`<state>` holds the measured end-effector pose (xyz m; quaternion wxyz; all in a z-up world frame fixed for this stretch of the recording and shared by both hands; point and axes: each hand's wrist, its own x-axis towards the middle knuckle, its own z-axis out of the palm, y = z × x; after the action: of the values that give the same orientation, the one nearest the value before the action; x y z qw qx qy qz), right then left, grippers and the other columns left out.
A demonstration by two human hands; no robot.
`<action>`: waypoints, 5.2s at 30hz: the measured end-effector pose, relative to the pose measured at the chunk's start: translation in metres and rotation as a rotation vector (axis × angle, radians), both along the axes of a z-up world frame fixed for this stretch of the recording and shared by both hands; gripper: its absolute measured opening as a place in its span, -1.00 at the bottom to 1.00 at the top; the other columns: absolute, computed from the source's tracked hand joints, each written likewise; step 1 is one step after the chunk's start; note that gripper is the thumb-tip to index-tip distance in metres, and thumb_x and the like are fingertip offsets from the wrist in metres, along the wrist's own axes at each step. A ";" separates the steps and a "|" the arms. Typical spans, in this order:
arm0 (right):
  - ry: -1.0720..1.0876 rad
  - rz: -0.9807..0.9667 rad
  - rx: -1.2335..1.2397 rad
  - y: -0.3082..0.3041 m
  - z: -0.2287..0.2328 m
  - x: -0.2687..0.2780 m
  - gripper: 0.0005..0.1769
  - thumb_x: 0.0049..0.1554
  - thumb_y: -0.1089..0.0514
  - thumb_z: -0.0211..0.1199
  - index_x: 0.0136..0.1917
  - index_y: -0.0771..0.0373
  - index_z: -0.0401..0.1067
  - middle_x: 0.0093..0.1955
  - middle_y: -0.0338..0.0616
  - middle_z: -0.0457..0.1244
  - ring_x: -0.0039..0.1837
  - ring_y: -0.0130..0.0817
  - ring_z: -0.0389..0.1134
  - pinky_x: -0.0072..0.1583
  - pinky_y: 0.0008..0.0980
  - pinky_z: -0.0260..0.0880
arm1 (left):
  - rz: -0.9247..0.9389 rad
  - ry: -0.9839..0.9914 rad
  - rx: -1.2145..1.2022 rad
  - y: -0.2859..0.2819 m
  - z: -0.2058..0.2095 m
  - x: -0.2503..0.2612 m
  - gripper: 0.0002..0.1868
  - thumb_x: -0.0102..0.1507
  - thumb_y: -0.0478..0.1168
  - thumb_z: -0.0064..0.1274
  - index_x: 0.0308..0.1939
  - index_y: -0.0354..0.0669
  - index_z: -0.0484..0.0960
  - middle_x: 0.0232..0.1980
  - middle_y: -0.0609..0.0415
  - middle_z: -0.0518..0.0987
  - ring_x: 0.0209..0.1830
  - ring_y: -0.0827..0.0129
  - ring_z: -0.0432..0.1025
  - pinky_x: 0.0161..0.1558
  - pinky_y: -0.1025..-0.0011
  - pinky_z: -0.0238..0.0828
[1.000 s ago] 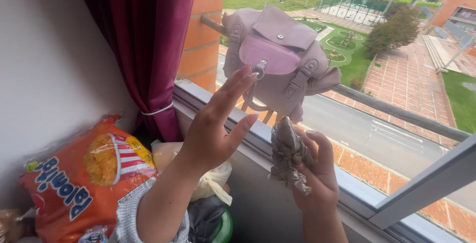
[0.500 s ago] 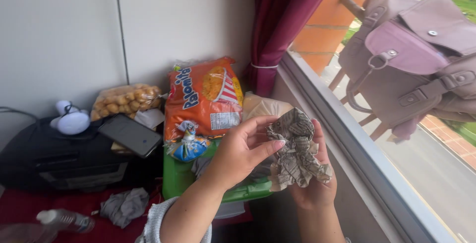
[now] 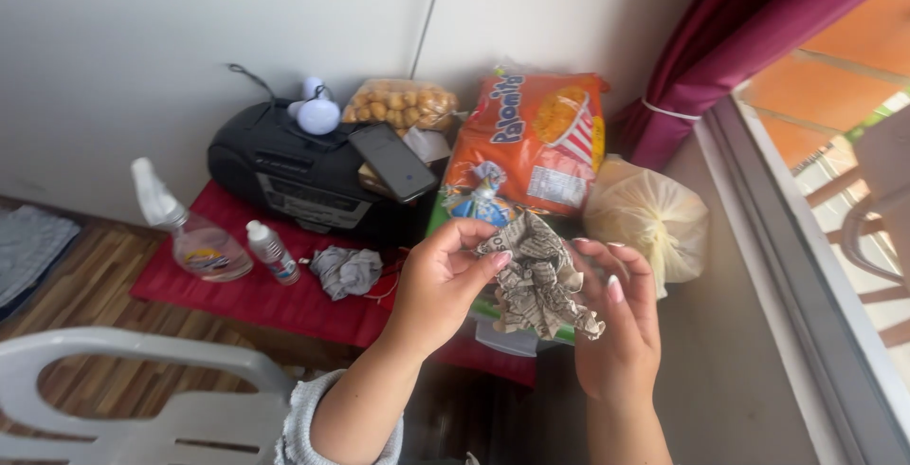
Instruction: The person sprays a cloth with cleaning solution and wipes the window glass and the windowsill. They repeatedly spray the cloth and wipe different sections of the glass and sill, then fold the cloth and continue wiping.
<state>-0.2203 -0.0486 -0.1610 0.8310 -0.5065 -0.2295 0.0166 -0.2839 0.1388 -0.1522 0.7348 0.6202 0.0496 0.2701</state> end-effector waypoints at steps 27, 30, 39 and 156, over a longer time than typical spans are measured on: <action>0.146 0.457 -0.275 0.186 -0.108 -0.050 -0.59 0.13 0.45 0.21 0.20 0.18 0.29 0.15 -0.14 0.26 0.09 -0.38 0.32 0.04 -0.43 0.38 | 0.437 0.059 -0.035 0.158 -0.071 -0.142 -0.58 0.31 -0.19 0.07 0.26 -0.14 0.52 0.24 -0.04 0.64 0.23 0.24 0.57 0.31 0.32 0.45; 0.180 0.356 -0.391 0.213 -0.124 -0.054 -0.60 0.12 0.42 0.20 0.20 0.16 0.29 0.08 -0.18 0.22 -0.09 -0.50 0.27 -0.34 -0.58 0.22 | 0.434 0.065 -0.033 0.182 -0.075 -0.149 -0.59 0.33 -0.20 0.04 0.26 -0.14 0.52 0.24 -0.07 0.62 0.25 0.22 0.57 0.32 0.34 0.44; 0.230 0.008 -0.619 0.280 -0.216 -0.044 -0.46 0.10 0.40 0.29 0.31 0.15 0.28 0.20 -0.07 0.24 0.22 -0.31 0.26 0.18 -0.41 0.27 | 0.400 0.068 -0.027 0.244 -0.121 -0.155 -0.54 0.31 -0.37 0.09 0.31 -0.25 0.54 0.19 -0.27 0.60 0.22 0.00 0.54 0.26 0.11 0.43; -0.939 0.212 -0.832 0.274 0.055 -0.077 -0.21 -0.21 0.35 0.58 0.29 0.21 0.40 -0.11 0.08 0.25 0.01 0.30 0.41 0.12 0.15 0.39 | 0.948 0.021 0.675 0.222 -0.027 -0.234 -0.71 0.05 -0.44 0.30 -0.19 -0.11 0.63 -0.09 0.03 0.61 -0.01 0.04 0.56 0.04 0.19 0.49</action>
<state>-0.2974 0.2253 -0.1061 0.3695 -0.7148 -0.5926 -0.0372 -0.5175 0.3604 -0.1789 0.2948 0.7329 0.2403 0.5641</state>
